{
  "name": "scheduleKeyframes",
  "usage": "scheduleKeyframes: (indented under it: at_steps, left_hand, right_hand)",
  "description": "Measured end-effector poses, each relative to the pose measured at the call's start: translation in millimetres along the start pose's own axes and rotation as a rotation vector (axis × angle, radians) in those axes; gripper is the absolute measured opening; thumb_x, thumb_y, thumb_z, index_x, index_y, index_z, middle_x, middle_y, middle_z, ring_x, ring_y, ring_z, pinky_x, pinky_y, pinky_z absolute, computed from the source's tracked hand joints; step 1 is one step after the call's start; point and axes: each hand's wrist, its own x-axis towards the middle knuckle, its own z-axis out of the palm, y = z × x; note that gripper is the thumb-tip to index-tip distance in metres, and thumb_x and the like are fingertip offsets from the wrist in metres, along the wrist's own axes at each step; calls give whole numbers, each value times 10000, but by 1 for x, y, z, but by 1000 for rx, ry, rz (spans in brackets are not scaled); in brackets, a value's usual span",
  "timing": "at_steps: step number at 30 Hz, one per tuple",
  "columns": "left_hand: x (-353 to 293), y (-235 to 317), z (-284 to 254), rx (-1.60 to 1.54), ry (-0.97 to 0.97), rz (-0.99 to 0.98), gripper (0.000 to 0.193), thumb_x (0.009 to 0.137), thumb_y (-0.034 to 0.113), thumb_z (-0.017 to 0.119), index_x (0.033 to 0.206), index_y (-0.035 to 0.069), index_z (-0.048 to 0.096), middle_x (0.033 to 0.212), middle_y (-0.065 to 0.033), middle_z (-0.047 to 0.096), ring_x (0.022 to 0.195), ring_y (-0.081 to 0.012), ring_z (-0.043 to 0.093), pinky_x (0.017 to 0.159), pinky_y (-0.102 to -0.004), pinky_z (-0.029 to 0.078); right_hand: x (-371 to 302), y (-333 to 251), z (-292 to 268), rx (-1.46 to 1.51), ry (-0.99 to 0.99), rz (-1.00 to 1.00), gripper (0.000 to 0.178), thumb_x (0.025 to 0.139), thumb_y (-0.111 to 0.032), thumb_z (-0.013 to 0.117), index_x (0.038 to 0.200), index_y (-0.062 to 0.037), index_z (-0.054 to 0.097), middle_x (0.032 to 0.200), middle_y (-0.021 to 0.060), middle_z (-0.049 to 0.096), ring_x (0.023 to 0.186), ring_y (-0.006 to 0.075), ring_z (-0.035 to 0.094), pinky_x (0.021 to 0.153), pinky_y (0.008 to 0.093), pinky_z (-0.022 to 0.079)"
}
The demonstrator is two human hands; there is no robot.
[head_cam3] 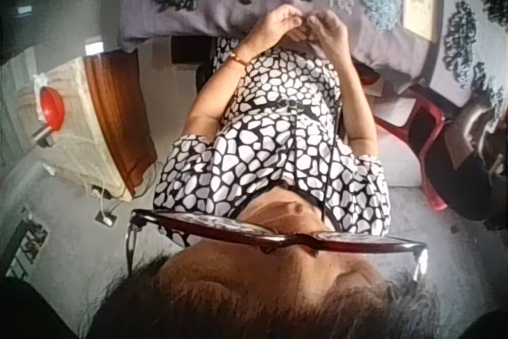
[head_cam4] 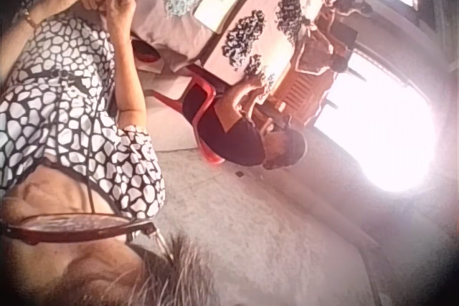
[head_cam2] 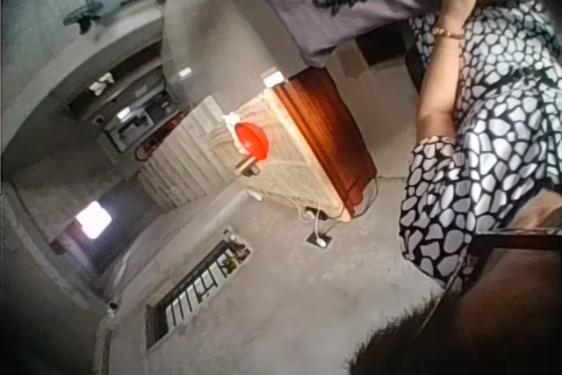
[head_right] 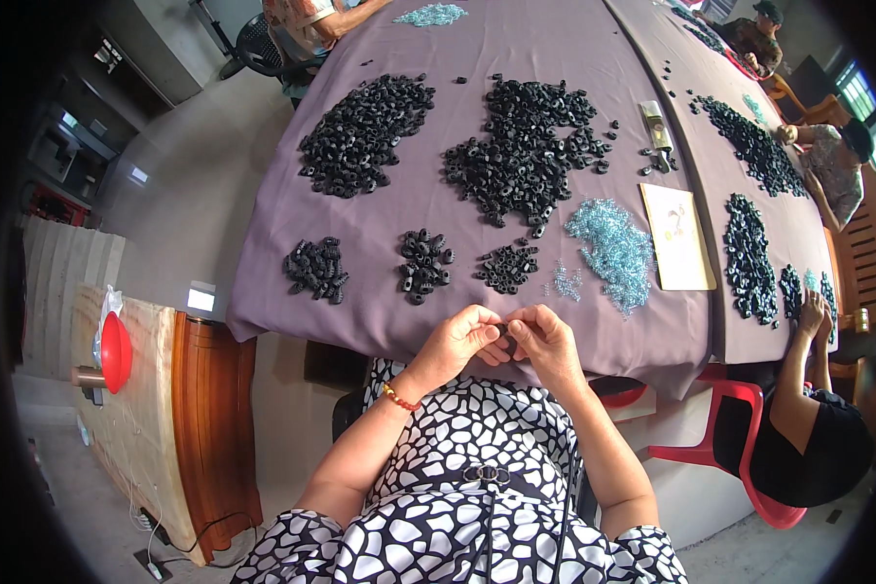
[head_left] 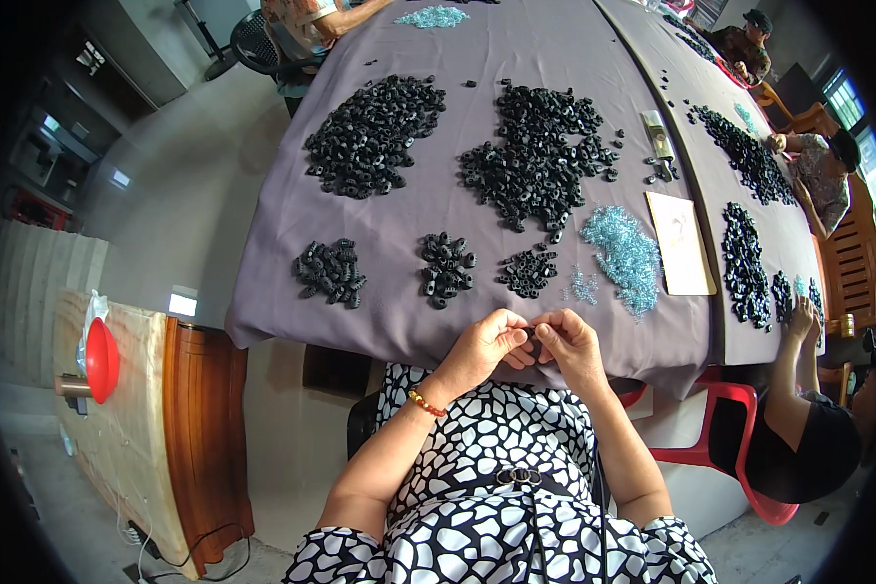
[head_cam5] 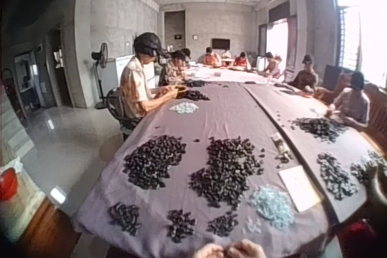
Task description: The person picks up small black and light blue pieces from piles on a table and sorts them into smaller groups.
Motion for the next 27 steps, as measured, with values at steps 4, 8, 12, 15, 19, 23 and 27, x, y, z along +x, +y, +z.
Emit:
scheduleKeyframes:
  at_steps: [4, 8, 12, 15, 19, 23, 27]
  left_hand:
    - [0, 0, 0, 2, 1, -16, 276, 1070, 234, 552, 1192, -13, 571, 980, -94, 701, 858, -170, 730, 747, -297, 609]
    - [0, 4, 1, 30, 1, -16, 272, 1073, 231, 546, 1182, -16, 579, 982, -99, 712, 854, -166, 728, 748, -289, 605]
    - [-1, 6, 0, 31, 6, -24, 261, 1077, 222, 537, 1173, -16, 587, 974, -97, 716, 848, -158, 725, 748, -284, 604]
    - [-1, 7, 1, 32, 12, -29, 254, 1079, 215, 533, 1169, -16, 589, 971, -94, 716, 842, -152, 722, 744, -284, 603]
    - [0, 9, 4, 38, 31, -5, 233, 1077, 200, 534, 1142, -16, 595, 939, -88, 721, 817, -134, 717, 728, -270, 595]
    - [0, 6, 2, 39, 41, -5, 213, 1076, 189, 535, 1117, -11, 598, 914, -84, 724, 796, -126, 715, 716, -256, 586]
    - [-1, 9, 2, 34, 40, -8, 214, 1075, 193, 536, 1116, -9, 597, 921, -86, 723, 799, -136, 719, 715, -262, 589]
  right_hand:
    - [0, 3, 1, -40, 12, 10, 129, 1025, -139, 640, 1041, -11, 629, 869, 5, 639, 709, 58, 556, 639, 213, 492]
    - [0, 6, 4, -123, 33, -37, 103, 1024, -117, 634, 1009, -17, 615, 862, 13, 638, 712, 64, 564, 633, 220, 496]
    - [-1, 2, 3, -172, 14, -38, 109, 1026, -124, 633, 1025, -17, 615, 856, 13, 635, 710, 66, 568, 632, 221, 499]
    - [0, 2, 1, -96, 5, 1, 119, 1028, -131, 632, 1034, -13, 615, 855, 15, 634, 697, 65, 564, 630, 219, 498]
    - [1, 4, 2, -41, 14, 9, 133, 1030, -138, 630, 1041, -8, 611, 857, 15, 634, 681, 59, 556, 621, 216, 493]
    - [2, -4, 7, -82, 50, 20, 155, 1029, -149, 631, 1038, 2, 597, 850, 26, 640, 645, 63, 558, 590, 224, 492]
    - [3, -19, 9, -247, 35, 109, 184, 1029, -163, 626, 1013, 17, 588, 820, 44, 645, 604, 72, 562, 548, 240, 487]
